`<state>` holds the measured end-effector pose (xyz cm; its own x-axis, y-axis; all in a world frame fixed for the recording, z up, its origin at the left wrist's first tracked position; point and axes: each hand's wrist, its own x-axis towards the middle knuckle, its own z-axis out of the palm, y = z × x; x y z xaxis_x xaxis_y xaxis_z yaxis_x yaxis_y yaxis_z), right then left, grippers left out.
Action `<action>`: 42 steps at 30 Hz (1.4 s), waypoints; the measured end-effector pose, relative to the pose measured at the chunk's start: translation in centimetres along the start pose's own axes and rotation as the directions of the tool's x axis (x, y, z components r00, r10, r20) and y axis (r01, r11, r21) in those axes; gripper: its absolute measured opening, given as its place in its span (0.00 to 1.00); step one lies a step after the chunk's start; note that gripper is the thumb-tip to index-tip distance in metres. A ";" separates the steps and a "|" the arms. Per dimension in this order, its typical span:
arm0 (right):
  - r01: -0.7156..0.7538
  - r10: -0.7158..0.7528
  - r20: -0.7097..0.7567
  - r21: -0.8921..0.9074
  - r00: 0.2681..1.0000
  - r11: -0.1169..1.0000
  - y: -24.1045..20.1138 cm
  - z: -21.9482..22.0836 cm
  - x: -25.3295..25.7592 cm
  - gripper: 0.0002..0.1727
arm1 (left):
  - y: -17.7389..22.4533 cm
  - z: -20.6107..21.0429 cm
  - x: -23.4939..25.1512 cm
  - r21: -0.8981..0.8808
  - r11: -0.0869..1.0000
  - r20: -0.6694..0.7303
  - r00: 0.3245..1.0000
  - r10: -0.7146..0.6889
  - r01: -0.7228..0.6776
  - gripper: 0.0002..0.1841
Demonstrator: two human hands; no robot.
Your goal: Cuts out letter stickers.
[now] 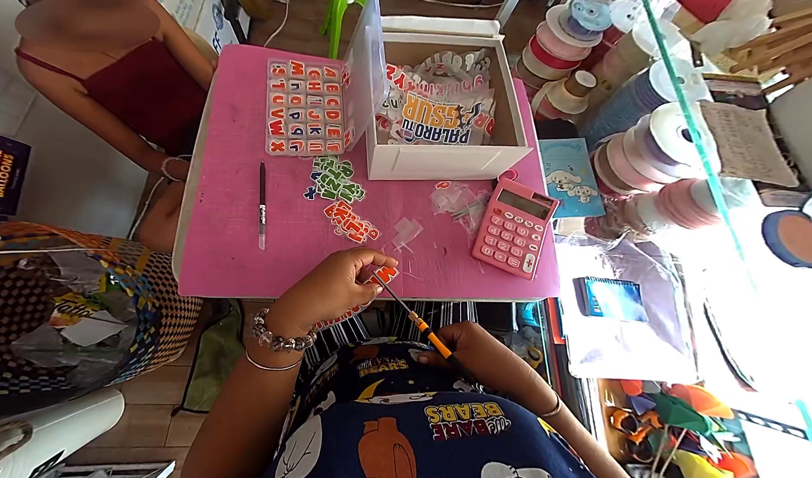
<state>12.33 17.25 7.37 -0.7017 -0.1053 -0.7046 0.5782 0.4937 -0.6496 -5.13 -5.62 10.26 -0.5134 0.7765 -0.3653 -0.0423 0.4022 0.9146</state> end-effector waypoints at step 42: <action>0.570 -0.396 -0.421 0.467 0.816 0.677 -1.7 2.3 2.4 0.09 | -2.4 3.1 -1.9 -0.265 0.903 -0.343 0.908 0.241 -0.339 0.05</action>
<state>10.59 14.13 6.13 -0.9769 0.0823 -0.1973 0.1858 -0.1290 -0.9741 -1.37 -6.55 8.25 -0.7703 0.6356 -0.0520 -0.0908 -0.0286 0.9955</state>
